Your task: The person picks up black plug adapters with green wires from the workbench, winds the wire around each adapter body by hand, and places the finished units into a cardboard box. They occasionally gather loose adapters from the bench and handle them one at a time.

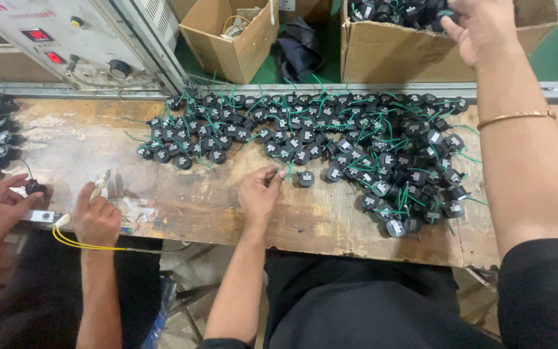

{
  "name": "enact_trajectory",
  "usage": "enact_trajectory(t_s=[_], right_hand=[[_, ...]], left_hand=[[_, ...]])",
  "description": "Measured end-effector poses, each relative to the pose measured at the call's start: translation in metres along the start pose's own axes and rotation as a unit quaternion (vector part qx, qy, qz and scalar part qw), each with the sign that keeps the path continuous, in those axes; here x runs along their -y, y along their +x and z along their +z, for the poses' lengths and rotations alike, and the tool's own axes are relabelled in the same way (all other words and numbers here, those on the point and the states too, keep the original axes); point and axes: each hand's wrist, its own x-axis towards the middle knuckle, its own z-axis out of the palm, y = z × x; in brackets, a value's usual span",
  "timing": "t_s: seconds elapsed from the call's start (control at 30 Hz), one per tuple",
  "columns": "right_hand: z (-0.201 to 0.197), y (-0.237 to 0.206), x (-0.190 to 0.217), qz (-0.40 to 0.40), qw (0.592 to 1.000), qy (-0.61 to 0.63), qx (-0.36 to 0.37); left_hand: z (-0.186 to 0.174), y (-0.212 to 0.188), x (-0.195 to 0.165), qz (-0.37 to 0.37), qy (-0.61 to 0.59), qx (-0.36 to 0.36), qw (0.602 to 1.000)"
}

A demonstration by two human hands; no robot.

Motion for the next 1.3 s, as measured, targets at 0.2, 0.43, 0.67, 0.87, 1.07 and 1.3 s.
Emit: enact_trajectory(t_s=[0.2, 0.43, 0.67, 0.87, 1.07, 1.3], right_hand=[[0.027, -0.082, -0.041, -0.115, 0.972, -0.147, 0.14], [0.06, -0.299, -0.075, 0.093, 0.949, -0.067, 0.294], [0.047, -0.337, -0.168, 0.216, 0.923, -0.128, 0.291], [0.03, -0.345, -0.19, 0.149, 0.945, -0.098, 0.274], [0.054, -0.35, -0.169, 0.015, 0.901, -0.339, 0.271], [0.061, -0.346, -0.148, -0.07, 0.943, -0.206, 0.254]], left_hand=[[-0.003, -0.008, 0.01, 0.012, -0.226, -0.019, 0.974], [-0.007, -0.057, -0.023, 0.249, -0.245, -0.082, 0.933], [0.032, -0.088, -0.059, 0.245, -0.189, 0.14, 0.941], [0.005, -0.087, -0.052, 0.229, -0.248, 0.246, 0.909], [0.022, -0.11, -0.042, -0.1, -0.43, 0.256, 0.86], [-0.004, -0.04, -0.038, 0.008, -0.177, 0.055, 0.983]])
